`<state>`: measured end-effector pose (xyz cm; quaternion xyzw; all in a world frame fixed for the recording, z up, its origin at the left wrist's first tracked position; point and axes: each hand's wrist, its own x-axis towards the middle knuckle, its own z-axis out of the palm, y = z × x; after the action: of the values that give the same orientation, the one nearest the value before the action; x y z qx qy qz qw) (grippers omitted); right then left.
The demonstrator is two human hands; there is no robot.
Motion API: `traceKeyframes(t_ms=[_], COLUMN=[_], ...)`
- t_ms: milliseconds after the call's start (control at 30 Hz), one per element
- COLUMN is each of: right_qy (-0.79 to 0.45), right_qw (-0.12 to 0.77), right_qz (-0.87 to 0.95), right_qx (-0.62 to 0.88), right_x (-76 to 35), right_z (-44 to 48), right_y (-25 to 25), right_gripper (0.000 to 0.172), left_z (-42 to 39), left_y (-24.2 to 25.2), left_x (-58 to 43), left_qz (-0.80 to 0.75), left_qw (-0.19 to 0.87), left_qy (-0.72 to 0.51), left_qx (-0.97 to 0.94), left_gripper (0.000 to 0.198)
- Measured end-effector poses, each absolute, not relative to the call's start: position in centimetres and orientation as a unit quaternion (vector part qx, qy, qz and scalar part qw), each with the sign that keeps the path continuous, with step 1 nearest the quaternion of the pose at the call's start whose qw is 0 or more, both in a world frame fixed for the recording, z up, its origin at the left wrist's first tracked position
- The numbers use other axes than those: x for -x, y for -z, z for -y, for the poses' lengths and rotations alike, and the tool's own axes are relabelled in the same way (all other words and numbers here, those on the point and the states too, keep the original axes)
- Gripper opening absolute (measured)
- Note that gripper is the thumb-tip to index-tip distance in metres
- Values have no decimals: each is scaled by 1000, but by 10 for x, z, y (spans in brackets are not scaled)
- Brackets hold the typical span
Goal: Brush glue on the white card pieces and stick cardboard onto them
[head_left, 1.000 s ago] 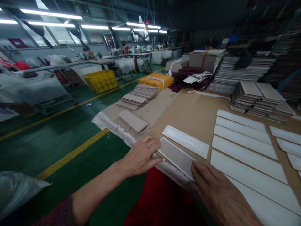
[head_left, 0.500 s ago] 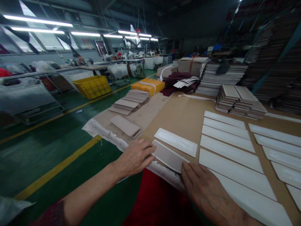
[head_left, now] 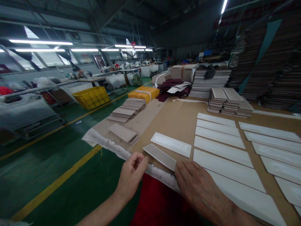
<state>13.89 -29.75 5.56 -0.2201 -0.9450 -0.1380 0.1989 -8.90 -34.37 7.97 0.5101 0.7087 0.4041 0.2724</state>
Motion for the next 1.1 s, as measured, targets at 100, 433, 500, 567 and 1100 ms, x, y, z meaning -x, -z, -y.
traceKeyframes(t_ms=[100, 433, 500, 567, 1100], right_qy=[134, -283, -417, -522, -636], right_qw=[209, 337, 303, 265, 350], right_qz=[946, 833, 734, 644, 498], right_qx=[208, 336, 442, 493, 473], right_x=[-132, -177, -197, -206, -241], right_z=[309, 297, 284, 278, 255], right_y=[-55, -84, -90, -92, -92], right_gripper=[32, 31, 42, 51, 51], left_z=[356, 339, 330, 320, 280], left_y=[-72, -85, -94, -100, -66], left_x=[68, 60, 60, 57, 28], left_qz=[-669, -588, -567, -550, -535], left_qw=[548, 596, 596, 599, 612], left_qy=[-397, -507, -518, -519, -391], left_qx=[-309, -205, -234, -261, -432], left_gripper=[61, 47, 43, 42, 71])
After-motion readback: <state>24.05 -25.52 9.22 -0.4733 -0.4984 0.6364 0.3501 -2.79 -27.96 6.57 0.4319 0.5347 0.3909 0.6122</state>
